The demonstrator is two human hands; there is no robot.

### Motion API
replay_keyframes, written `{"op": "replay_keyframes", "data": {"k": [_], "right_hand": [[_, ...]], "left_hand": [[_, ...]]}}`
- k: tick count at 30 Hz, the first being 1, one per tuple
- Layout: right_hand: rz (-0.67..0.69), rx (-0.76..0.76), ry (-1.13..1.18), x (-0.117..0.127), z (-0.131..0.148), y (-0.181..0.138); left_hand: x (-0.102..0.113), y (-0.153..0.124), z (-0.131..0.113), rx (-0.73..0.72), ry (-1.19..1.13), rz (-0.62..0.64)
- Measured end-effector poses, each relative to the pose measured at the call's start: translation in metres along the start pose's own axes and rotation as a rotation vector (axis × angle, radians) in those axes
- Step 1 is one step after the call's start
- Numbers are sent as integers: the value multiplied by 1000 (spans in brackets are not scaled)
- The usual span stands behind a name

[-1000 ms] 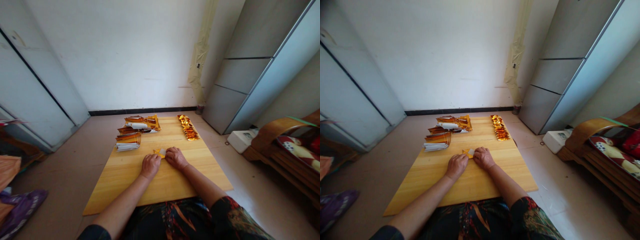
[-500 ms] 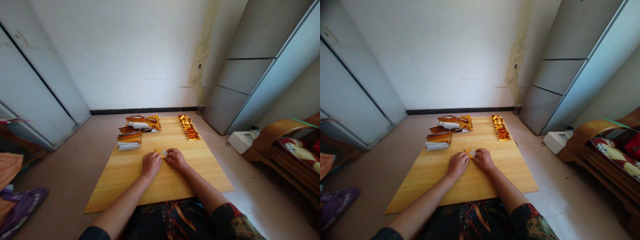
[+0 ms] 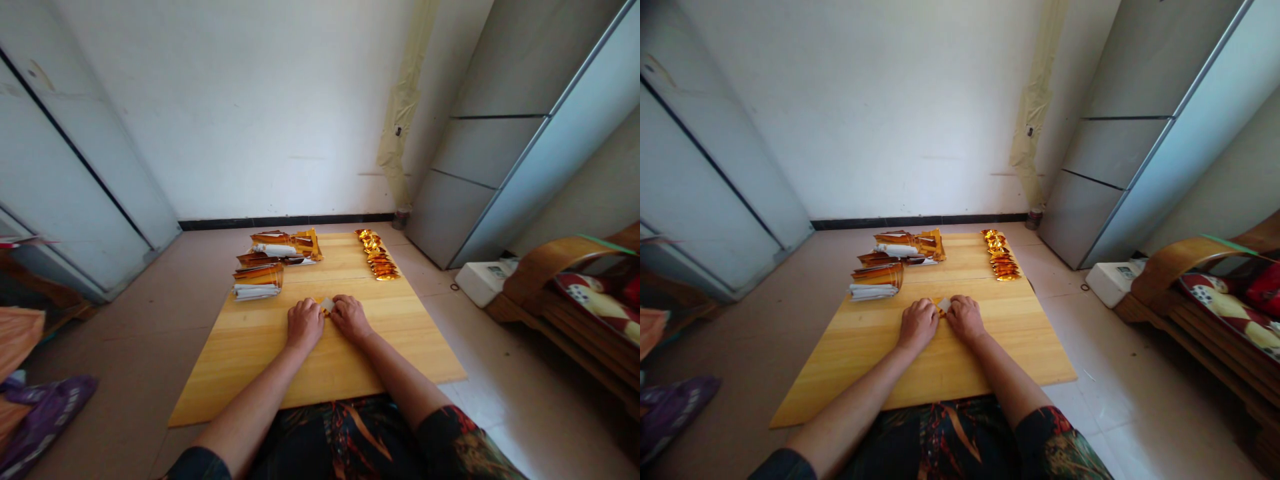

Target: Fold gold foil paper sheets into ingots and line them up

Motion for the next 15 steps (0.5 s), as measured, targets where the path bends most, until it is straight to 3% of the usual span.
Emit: {"op": "replay_keyframes", "data": {"k": [15], "right_hand": [[-52,-121,16,-4,-9,1]], "left_hand": [[-3,1,-2,8,44,-19]]}}
Point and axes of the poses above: each hand's wrist, its own y-axis towards the middle knuckle, its own x-axis out of the back of the hand, z = x × y, the point moved 8 cm from there along y, towards the middle knuckle, and after that the axes turned 7 degrees about -y, right-handed, at the moved point
